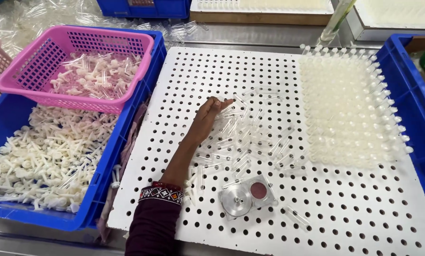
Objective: Assembling small plastic tubes by inserting caps and components using a metal jig on a perforated table.
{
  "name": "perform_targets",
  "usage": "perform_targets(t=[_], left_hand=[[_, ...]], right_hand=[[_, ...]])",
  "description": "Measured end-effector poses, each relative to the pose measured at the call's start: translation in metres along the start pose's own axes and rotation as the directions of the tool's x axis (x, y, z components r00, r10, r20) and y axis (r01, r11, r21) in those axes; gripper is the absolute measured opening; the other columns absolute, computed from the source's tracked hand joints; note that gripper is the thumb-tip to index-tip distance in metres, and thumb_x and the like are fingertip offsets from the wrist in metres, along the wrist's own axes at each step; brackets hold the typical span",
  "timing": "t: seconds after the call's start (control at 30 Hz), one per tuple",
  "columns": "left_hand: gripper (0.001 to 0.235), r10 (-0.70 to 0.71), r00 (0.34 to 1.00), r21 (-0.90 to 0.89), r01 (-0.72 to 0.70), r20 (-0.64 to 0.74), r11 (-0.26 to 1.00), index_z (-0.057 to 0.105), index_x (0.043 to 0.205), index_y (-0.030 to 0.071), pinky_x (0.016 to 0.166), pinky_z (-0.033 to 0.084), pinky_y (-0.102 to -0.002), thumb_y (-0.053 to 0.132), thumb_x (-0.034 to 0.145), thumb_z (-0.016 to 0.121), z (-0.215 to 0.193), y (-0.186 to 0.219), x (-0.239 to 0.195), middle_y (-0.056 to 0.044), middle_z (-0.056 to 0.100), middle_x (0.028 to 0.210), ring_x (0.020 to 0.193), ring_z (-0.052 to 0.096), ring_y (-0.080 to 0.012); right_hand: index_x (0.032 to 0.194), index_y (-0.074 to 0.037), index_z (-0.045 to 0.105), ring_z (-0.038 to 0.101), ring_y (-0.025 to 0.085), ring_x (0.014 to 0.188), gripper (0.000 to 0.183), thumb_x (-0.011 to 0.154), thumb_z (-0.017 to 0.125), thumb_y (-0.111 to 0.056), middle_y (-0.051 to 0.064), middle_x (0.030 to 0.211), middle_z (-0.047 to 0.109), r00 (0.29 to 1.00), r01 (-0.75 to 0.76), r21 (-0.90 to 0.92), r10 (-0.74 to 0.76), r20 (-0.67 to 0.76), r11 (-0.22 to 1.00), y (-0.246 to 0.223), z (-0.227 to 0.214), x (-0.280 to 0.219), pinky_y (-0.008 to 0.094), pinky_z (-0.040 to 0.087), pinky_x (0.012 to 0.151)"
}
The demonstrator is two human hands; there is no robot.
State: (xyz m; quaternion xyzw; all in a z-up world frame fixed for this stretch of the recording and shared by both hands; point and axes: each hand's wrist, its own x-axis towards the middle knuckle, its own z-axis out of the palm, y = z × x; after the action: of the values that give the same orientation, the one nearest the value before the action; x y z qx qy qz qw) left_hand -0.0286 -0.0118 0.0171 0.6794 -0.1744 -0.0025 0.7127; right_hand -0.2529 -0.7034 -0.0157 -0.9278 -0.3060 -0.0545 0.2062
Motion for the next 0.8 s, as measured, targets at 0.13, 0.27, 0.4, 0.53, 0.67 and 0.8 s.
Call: perform_targets(t=[0.13,0.27,0.4,0.53,0.67,0.8], left_hand=[[0.031,0.029,1.000,0.010,-0.028,-0.011,1.000,0.048,0.097,0.008,0.117,0.038,-0.036,0.033,0.113,0.037,0.001,0.000,-0.001,-0.018,0.069,0.137,0.141,0.055,-0.0220],[0.032,0.039,0.998,0.052,-0.036,-0.051,0.998,0.053,0.099,0.006,0.115,0.041,-0.034,0.031,0.113,0.039,-0.001,0.003,-0.001,-0.017,0.070,0.134,0.134,0.059,-0.0215],[0.031,0.052,0.996,0.066,-0.047,-0.073,0.997,0.055,0.099,0.004,0.113,0.040,-0.033,0.028,0.113,0.041,-0.004,0.007,-0.004,-0.017,0.069,0.135,0.131,0.059,-0.0202],[0.030,0.039,0.995,0.143,-0.025,-0.096,0.989,0.058,0.099,0.003,0.106,0.042,-0.031,0.025,0.113,0.042,-0.005,0.005,-0.004,-0.018,0.071,0.130,0.125,0.058,-0.0183],[0.030,-0.026,0.990,0.216,0.055,-0.138,0.975,0.062,0.103,0.004,0.092,0.046,-0.028,0.026,0.111,0.044,-0.010,0.024,-0.013,-0.010,0.071,0.126,0.107,0.058,-0.0149],[0.030,0.115,0.977,0.217,-0.075,-0.179,0.973,0.062,0.106,0.002,0.095,0.046,-0.025,0.026,0.112,0.045,-0.036,0.033,-0.018,-0.006,0.071,0.123,0.110,0.061,-0.0101]], right_hand=[[0.104,-0.015,0.075,0.070,0.021,0.095,0.032,0.076,0.081,-0.031,0.000,0.115,0.075,1.000,-0.017,-0.004,0.017,0.023,1.000,-0.032,0.008,0.015,0.035,0.056,0.078],[0.103,-0.016,0.075,0.071,0.021,0.094,0.032,0.076,0.082,-0.031,0.000,0.114,0.075,0.998,-0.036,-0.010,0.036,0.049,0.999,-0.073,0.011,0.029,0.034,0.056,0.077],[0.102,-0.016,0.076,0.072,0.021,0.093,0.031,0.075,0.082,-0.031,-0.001,0.114,0.076,0.995,-0.053,-0.008,0.054,0.079,0.999,-0.122,0.014,0.055,0.034,0.057,0.076],[0.101,-0.016,0.077,0.072,0.021,0.092,0.031,0.075,0.082,-0.031,-0.001,0.113,0.076,0.991,-0.073,-0.019,0.075,0.107,0.997,-0.198,0.010,0.125,0.034,0.057,0.075],[0.100,-0.017,0.077,0.073,0.020,0.091,0.030,0.074,0.083,-0.031,-0.002,0.112,0.077,0.989,-0.068,-0.023,0.070,0.129,0.997,-0.302,0.012,0.206,0.034,0.058,0.074],[0.107,-0.018,0.074,0.071,0.020,0.089,0.023,0.085,0.076,-0.025,-0.006,0.106,0.076,0.971,0.055,-0.185,-0.009,0.239,0.981,-0.303,0.025,0.220,0.032,0.058,0.079]])
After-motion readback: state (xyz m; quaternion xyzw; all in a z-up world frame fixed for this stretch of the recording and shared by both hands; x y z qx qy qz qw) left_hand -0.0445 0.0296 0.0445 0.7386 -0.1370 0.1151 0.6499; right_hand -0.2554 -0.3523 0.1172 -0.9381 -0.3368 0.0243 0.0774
